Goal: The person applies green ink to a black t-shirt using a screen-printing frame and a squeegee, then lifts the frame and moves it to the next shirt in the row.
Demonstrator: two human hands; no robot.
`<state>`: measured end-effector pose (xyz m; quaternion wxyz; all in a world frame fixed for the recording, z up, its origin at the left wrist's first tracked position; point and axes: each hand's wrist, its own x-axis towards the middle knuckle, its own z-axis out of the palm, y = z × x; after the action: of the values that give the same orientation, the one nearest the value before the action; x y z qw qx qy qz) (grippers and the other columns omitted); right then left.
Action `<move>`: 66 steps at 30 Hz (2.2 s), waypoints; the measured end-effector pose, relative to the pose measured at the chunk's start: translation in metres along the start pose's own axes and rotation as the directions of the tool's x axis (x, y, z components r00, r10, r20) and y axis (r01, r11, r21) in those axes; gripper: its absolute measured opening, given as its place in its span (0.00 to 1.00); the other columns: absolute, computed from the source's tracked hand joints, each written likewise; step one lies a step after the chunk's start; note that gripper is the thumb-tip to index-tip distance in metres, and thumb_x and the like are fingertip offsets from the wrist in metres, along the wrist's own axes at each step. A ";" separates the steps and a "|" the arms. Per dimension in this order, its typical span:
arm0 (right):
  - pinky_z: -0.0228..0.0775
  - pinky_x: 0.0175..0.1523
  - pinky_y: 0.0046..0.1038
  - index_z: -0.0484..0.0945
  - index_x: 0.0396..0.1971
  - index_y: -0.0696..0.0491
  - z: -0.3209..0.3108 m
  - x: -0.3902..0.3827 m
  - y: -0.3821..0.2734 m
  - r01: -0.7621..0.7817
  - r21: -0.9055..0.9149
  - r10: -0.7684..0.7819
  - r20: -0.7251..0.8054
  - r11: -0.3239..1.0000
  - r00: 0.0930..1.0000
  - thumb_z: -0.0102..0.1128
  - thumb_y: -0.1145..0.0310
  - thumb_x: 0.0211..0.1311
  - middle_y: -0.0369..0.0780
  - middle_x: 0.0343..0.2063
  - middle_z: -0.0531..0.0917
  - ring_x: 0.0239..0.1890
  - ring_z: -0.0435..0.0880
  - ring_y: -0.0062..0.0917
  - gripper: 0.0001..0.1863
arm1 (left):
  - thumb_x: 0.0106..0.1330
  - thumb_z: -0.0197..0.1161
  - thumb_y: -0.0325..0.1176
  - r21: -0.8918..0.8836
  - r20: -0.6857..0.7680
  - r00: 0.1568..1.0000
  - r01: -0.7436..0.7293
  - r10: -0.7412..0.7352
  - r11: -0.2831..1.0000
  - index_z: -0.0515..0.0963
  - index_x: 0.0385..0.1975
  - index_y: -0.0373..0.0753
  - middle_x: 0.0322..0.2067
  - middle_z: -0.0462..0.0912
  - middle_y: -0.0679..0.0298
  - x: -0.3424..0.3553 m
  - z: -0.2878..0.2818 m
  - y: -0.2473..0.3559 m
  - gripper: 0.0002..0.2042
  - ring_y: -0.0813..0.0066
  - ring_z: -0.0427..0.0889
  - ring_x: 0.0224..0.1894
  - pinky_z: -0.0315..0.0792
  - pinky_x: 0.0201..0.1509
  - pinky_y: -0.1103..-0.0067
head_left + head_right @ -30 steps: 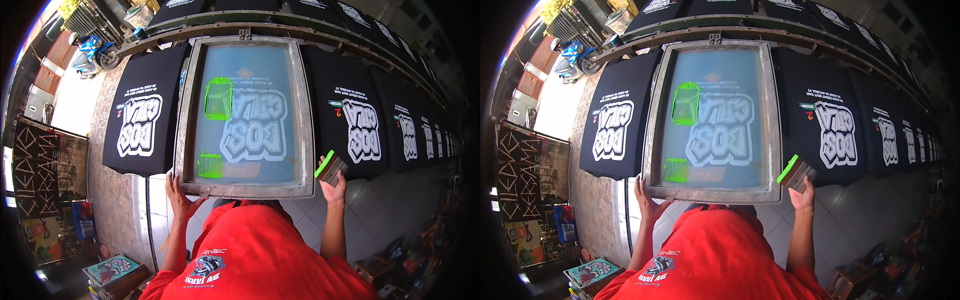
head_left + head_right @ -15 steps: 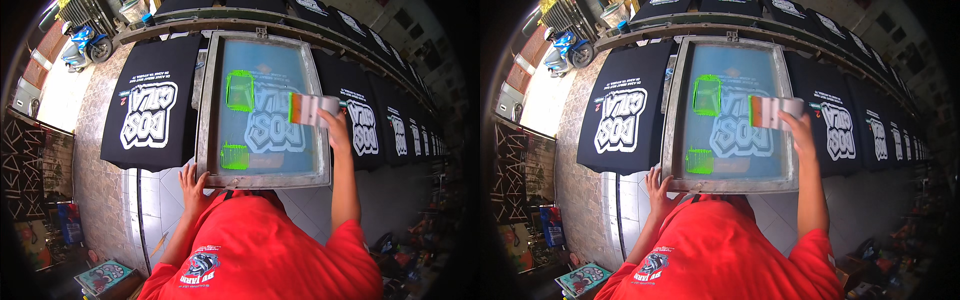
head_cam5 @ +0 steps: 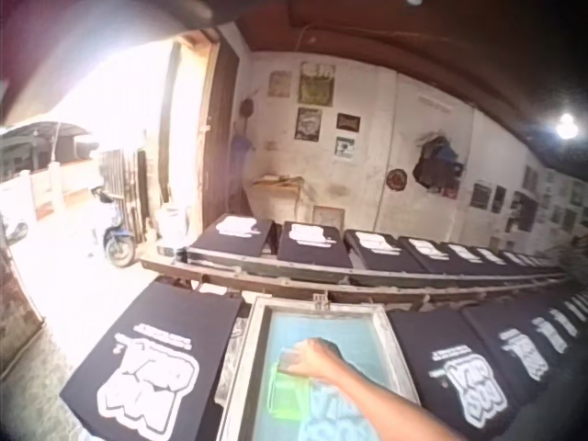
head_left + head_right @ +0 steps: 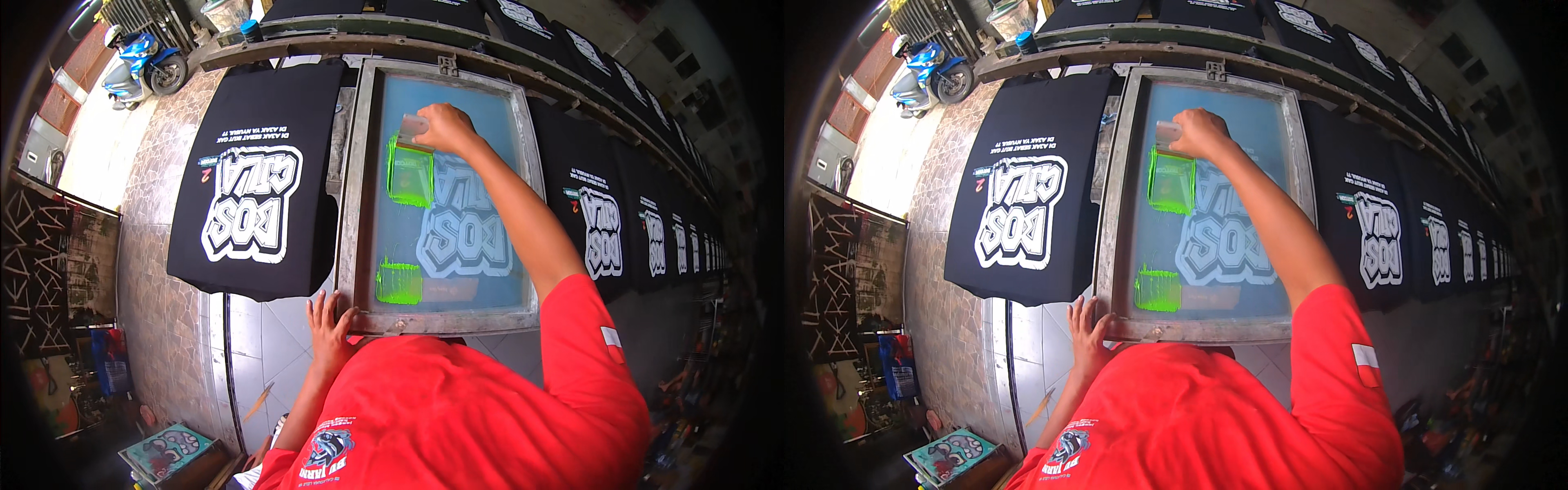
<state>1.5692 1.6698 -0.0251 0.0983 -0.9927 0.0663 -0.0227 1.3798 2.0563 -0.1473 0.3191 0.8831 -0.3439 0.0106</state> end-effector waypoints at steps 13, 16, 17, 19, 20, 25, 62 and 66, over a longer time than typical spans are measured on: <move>0.70 0.40 0.37 0.77 0.29 0.52 0.073 -0.106 -0.033 0.166 -0.083 -0.181 -0.235 0.983 0.955 0.68 0.72 0.36 0.40 0.27 0.78 0.35 0.78 0.34 0.15 | 0.38 0.73 0.48 -0.061 0.007 1.000 0.015 -0.015 0.998 0.76 0.42 0.48 0.58 0.62 0.54 0.000 0.008 -0.010 0.28 0.48 0.53 0.65 0.44 0.66 0.48; 0.71 0.40 0.37 0.77 0.29 0.51 0.041 -0.097 -0.034 0.141 -0.044 -0.145 -0.112 0.989 0.983 0.67 0.71 0.39 0.40 0.27 0.80 0.35 0.79 0.35 0.13 | 0.39 0.72 0.49 -0.072 0.014 1.000 0.019 -0.018 0.997 0.76 0.43 0.47 0.57 0.63 0.54 0.002 0.006 -0.010 0.28 0.47 0.53 0.65 0.44 0.65 0.48; 0.72 0.40 0.37 0.77 0.28 0.51 0.033 -0.085 -0.030 0.121 -0.058 -0.127 -0.114 0.991 0.985 0.66 0.71 0.40 0.40 0.27 0.80 0.35 0.79 0.34 0.11 | 0.39 0.72 0.50 -0.078 0.019 1.000 0.020 -0.018 0.997 0.76 0.43 0.47 0.57 0.63 0.54 0.003 0.006 -0.009 0.28 0.47 0.53 0.65 0.44 0.65 0.48; 0.72 0.39 0.37 0.77 0.27 0.51 0.027 -0.058 -0.018 0.101 -0.073 -0.112 -0.171 0.992 0.979 0.64 0.71 0.41 0.40 0.27 0.80 0.36 0.79 0.34 0.10 | 0.39 0.72 0.51 -0.071 0.023 1.000 0.013 -0.011 0.997 0.76 0.43 0.47 0.57 0.63 0.54 0.004 0.004 -0.009 0.28 0.47 0.53 0.65 0.43 0.66 0.48; 0.72 0.39 0.37 0.77 0.27 0.50 0.030 -0.044 -0.009 0.104 -0.070 -0.118 -0.223 0.992 0.968 0.64 0.71 0.41 0.40 0.27 0.80 0.36 0.79 0.35 0.10 | 0.39 0.71 0.51 -0.065 0.024 1.000 0.010 -0.008 0.998 0.76 0.43 0.47 0.57 0.63 0.54 0.005 0.004 -0.009 0.28 0.47 0.53 0.65 0.43 0.66 0.48; 0.72 0.41 0.37 0.76 0.28 0.51 0.058 -0.027 0.001 0.061 -0.124 -0.090 -0.250 0.990 0.964 0.64 0.71 0.42 0.40 0.29 0.80 0.37 0.79 0.36 0.10 | 0.38 0.72 0.51 -0.061 0.016 1.000 0.003 -0.002 0.998 0.76 0.42 0.46 0.58 0.63 0.54 0.003 0.005 -0.009 0.29 0.47 0.51 0.66 0.42 0.66 0.48; 0.72 0.43 0.37 0.79 0.31 0.50 0.032 -0.005 0.005 0.007 -0.103 -0.028 -0.203 0.995 0.979 0.67 0.64 0.44 0.40 0.32 0.82 0.39 0.80 0.36 0.13 | 0.35 0.74 0.52 -0.027 0.037 0.999 0.004 -0.003 1.000 0.75 0.40 0.45 0.57 0.63 0.56 0.006 0.001 -0.008 0.30 0.46 0.50 0.66 0.43 0.66 0.47; 0.72 0.42 0.37 0.79 0.30 0.49 0.044 0.009 0.015 0.029 -0.156 -0.060 -0.203 0.987 0.977 0.67 0.64 0.44 0.40 0.31 0.82 0.38 0.80 0.36 0.12 | 0.35 0.74 0.51 -0.033 0.032 0.999 0.010 -0.009 0.999 0.75 0.40 0.45 0.57 0.63 0.55 0.006 0.002 -0.007 0.30 0.45 0.50 0.66 0.43 0.66 0.47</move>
<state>1.5785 1.6620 -0.0706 0.0141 -0.9908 0.0553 -0.1229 1.3883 2.0555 -0.1509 0.3281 0.8794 -0.3448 -0.0108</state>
